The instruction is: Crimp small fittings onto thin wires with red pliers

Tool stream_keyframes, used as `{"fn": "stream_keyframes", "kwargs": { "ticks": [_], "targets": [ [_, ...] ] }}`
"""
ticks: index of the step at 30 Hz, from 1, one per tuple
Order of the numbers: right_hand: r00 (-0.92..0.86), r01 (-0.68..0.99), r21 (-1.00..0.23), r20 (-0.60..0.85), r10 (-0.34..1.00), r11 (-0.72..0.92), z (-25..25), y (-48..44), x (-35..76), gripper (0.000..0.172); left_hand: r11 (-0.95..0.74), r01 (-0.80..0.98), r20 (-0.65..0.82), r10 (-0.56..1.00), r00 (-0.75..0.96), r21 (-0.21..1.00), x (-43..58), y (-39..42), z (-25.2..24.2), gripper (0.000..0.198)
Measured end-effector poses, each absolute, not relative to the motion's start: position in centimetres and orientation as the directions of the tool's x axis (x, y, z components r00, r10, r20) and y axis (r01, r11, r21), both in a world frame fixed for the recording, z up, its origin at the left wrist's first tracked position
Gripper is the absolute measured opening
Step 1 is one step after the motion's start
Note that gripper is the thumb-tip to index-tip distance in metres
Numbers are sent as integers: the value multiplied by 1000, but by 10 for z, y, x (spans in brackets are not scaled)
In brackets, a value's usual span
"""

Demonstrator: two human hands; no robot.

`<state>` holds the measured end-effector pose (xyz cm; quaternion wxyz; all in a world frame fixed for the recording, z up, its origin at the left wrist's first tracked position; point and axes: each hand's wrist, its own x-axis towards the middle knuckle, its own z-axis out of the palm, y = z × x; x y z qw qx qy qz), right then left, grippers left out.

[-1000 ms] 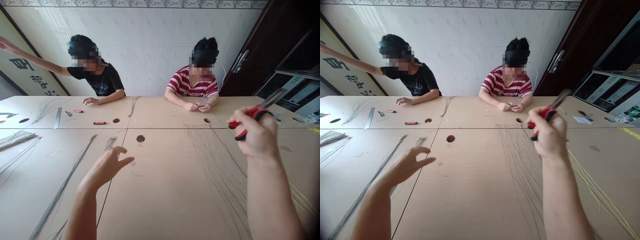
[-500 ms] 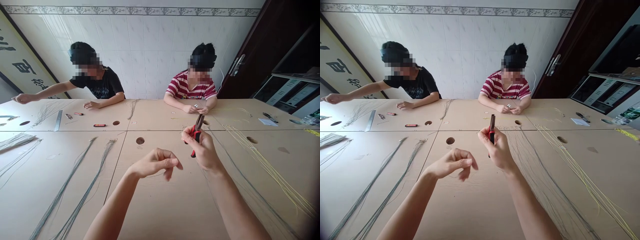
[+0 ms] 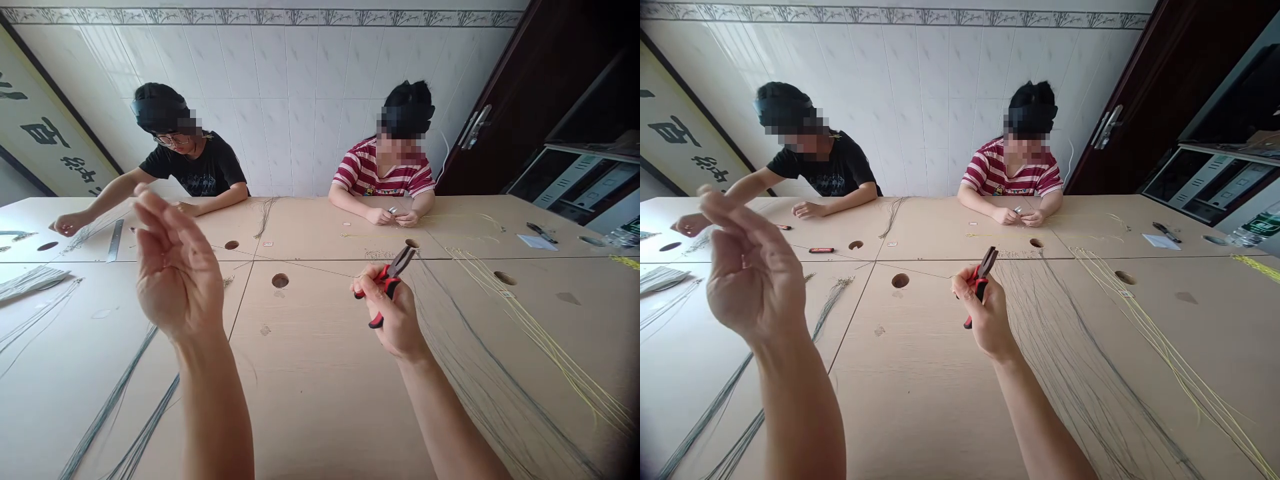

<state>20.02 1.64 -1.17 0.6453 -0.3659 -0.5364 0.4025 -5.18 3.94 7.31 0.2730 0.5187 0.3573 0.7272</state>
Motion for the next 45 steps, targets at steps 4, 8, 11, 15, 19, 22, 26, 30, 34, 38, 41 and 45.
{"fn": "stream_keyframes", "kwargs": {
  "ticks": [4,8,11,15,19,22,26,30,34,38,41,45],
  "targets": [
    [130,-52,-899,426,896,435,-8,11,202,21,-634,-85,555,727,-404,769,-46,79,57,41],
    [165,22,-886,459,873,462,-2,11,203,23,-500,-140,441,840,-315,854,-14,96,23,39],
    [194,4,-864,494,847,503,2,16,207,21,-275,17,268,948,171,961,6,79,2,41],
    [265,-42,-844,506,821,534,1,26,214,16,-135,168,-1,777,629,977,8,43,-5,46],
    [301,-110,-836,488,819,538,-4,34,216,15,76,98,-124,556,822,992,-2,19,8,47],
    [305,-141,-838,469,829,527,-9,36,211,15,256,-78,-33,402,915,964,-4,6,19,46],
    [283,-149,-857,441,852,493,-15,33,198,14,372,-295,143,385,912,880,0,-6,31,49],
    [252,-157,-872,419,872,464,-20,29,185,16,35,-719,471,733,490,694,9,-9,49,41],
    [223,-100,-901,393,892,422,-22,22,177,19,-464,-750,553,818,-158,472,19,1,77,39],
    [184,-30,-900,422,888,434,-17,15,175,19,-565,-665,530,797,-289,488,27,29,89,45],
    [168,58,-868,496,852,494,-9,10,176,19,-569,-629,429,819,-380,530,38,55,74,30],
    [181,122,-849,529,829,514,-3,9,180,19,-434,-414,404,900,-162,800,55,71,39,29]
  ]
}}
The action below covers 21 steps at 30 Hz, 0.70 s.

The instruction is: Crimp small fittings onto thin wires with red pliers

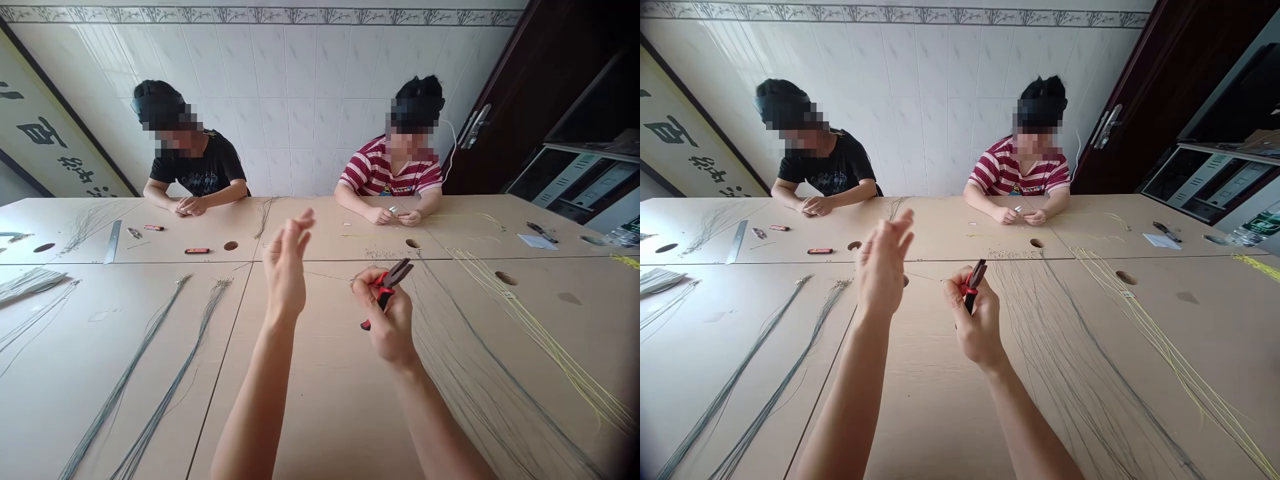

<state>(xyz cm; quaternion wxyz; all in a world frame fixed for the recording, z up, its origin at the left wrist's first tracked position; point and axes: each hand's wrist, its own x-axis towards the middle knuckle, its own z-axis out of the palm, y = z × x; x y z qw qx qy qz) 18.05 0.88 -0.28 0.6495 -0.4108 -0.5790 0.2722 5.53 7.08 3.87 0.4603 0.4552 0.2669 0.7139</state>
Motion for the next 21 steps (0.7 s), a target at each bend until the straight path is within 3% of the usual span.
{"fn": "stream_keyframes", "kwargs": {
  "ticks": [2,5,9,14,21],
  "targets": [
    [203,144,-848,530,824,510,-3,10,184,18,-318,-251,346,935,76,915,60,68,25,31],
    [226,179,-835,550,804,520,-4,13,189,17,-250,-66,258,923,286,966,62,56,17,35],
    [250,209,-820,571,782,532,-6,17,194,16,-213,-13,208,935,286,977,61,44,21,36],
    [238,180,-830,557,796,527,-4,15,191,19,-52,-125,85,959,271,991,61,41,23,28],
    [244,207,-830,556,794,518,-1,14,187,18,39,-214,27,955,297,976,55,39,25,18]
  ]
}}
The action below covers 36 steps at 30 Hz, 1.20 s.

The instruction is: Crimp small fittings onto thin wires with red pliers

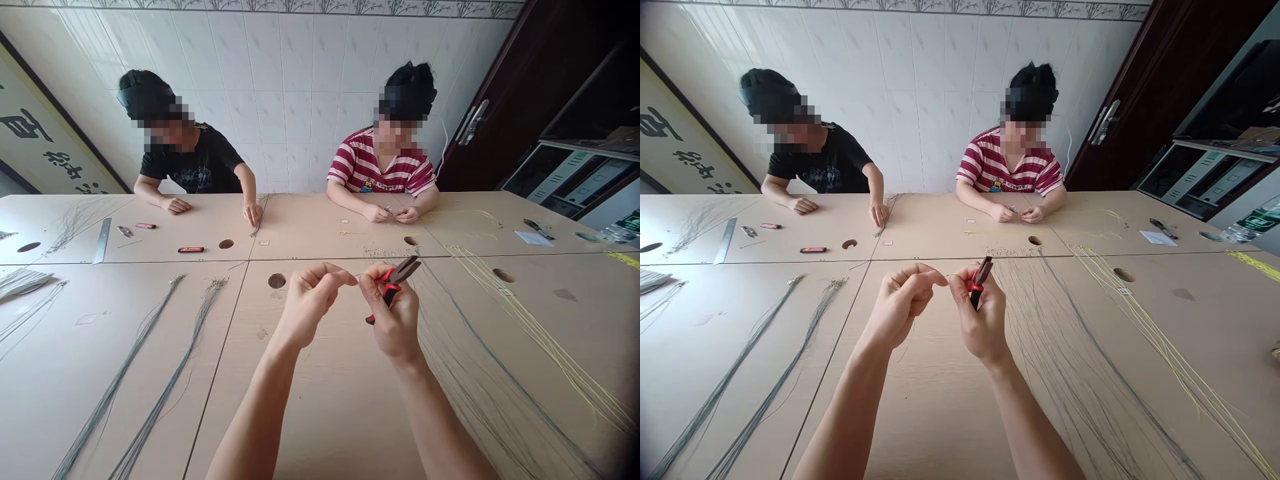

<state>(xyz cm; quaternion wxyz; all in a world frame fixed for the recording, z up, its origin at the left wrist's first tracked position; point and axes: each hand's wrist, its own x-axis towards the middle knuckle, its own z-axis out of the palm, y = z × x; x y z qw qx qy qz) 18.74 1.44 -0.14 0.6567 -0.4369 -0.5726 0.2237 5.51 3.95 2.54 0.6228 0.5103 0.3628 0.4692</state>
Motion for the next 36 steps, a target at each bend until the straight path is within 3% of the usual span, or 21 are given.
{"fn": "stream_keyframes", "kwargs": {
  "ticks": [3,8,11,14,17,21,24,27,30,33,36],
  "targets": [
    [254,233,-820,570,782,523,-2,15,189,18,87,-193,11,890,456,977,47,38,29,24],
    [246,244,-818,572,783,521,-5,15,189,16,233,-114,-60,628,776,966,41,36,32,36],
    [260,254,-822,565,783,509,-6,16,188,17,286,-82,-79,510,857,955,41,31,31,39],
    [282,254,-840,539,794,480,-7,16,187,17,332,-159,-5,444,896,930,36,24,29,39],
    [274,234,-836,547,791,497,-6,16,187,18,320,-356,112,586,802,878,29,18,29,47],
    [256,190,-827,563,786,530,-5,14,185,15,-22,-581,261,907,331,814,28,11,38,53],
    [257,167,-824,566,784,541,-6,14,184,15,-292,-628,381,924,9,722,35,6,52,44],
    [264,164,-816,577,773,553,-6,13,183,14,-463,-557,466,872,-149,689,44,3,60,43],
    [267,183,-810,587,764,558,-5,13,182,13,-506,-382,469,862,-193,774,54,6,55,38],
    [272,212,-818,575,772,535,-4,12,181,16,-392,-164,385,920,-75,905,63,14,42,33],
    [274,225,-816,578,769,533,-5,11,182,17,-315,-15,315,946,71,949,67,21,32,36]
  ]
}}
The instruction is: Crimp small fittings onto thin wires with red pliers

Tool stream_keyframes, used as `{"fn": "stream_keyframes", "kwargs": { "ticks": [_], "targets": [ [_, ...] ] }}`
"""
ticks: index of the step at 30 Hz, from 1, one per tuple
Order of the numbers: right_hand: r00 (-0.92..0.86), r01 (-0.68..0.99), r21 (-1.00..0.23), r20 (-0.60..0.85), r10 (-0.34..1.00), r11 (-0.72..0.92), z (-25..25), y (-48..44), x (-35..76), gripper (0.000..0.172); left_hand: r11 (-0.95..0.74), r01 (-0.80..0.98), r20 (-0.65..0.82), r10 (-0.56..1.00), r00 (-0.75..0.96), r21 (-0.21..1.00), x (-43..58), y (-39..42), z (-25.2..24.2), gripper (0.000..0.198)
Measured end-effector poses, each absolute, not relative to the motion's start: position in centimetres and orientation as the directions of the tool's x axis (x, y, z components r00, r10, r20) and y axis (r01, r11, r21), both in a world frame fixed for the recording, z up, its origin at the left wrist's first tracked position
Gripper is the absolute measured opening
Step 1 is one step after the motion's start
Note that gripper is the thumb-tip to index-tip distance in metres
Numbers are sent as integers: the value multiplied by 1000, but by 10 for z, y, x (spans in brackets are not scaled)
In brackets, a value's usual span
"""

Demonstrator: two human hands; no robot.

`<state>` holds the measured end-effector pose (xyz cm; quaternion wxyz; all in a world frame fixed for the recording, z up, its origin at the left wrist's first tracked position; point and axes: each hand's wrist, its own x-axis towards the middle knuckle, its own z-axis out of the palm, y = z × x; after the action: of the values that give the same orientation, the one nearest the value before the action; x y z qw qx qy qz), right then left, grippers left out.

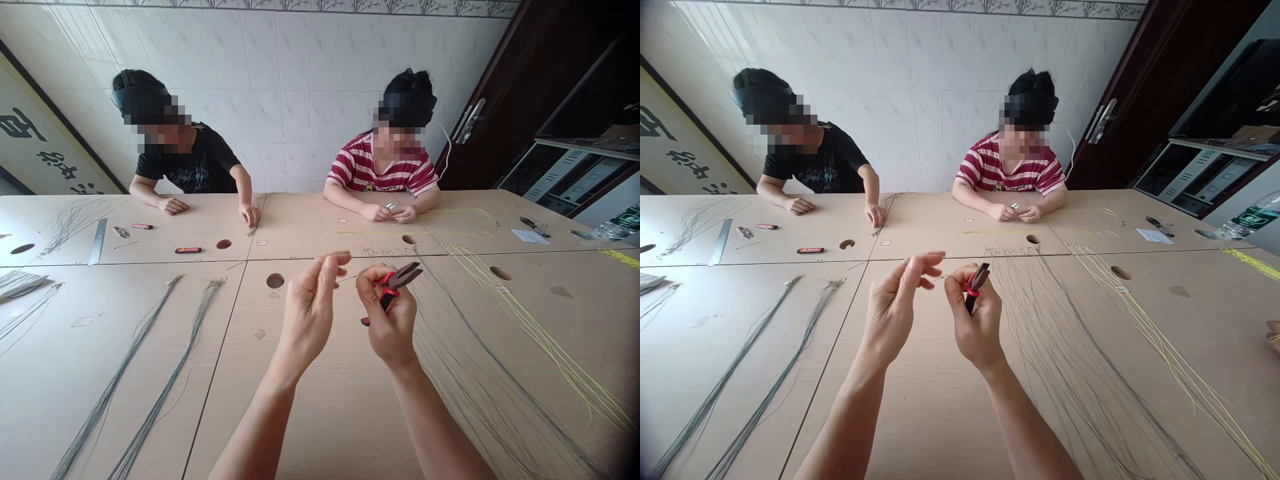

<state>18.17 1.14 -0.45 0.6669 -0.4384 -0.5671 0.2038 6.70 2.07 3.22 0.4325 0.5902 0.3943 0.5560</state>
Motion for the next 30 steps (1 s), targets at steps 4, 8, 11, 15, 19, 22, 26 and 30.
{"fn": "stream_keyframes", "kwargs": {
  "ticks": [4,8,11,15,19,22,26,30],
  "targets": [
    [267,203,-819,574,774,537,-4,11,182,17,-270,-5,268,953,138,963,69,25,29,33],
    [249,220,-804,593,765,552,-3,11,181,19,-91,-159,124,969,216,983,69,26,31,23],
    [245,233,-803,594,766,548,-4,12,181,19,31,-210,20,972,233,977,69,27,34,17],
    [249,241,-815,576,778,527,-5,12,180,19,100,-228,-42,969,244,969,67,28,35,13],
    [249,250,-814,578,777,525,-5,12,180,20,128,-216,-67,961,269,968,65,28,35,8],
    [247,246,-815,576,779,525,-6,12,179,20,137,-219,-77,961,265,966,64,28,36,7],
    [252,237,-820,570,782,521,-6,12,179,19,148,-244,-80,961,266,959,65,29,35,9],
    [256,229,-823,566,784,520,-6,12,179,18,138,-263,-68,964,257,955,66,29,34,10]
  ]
}}
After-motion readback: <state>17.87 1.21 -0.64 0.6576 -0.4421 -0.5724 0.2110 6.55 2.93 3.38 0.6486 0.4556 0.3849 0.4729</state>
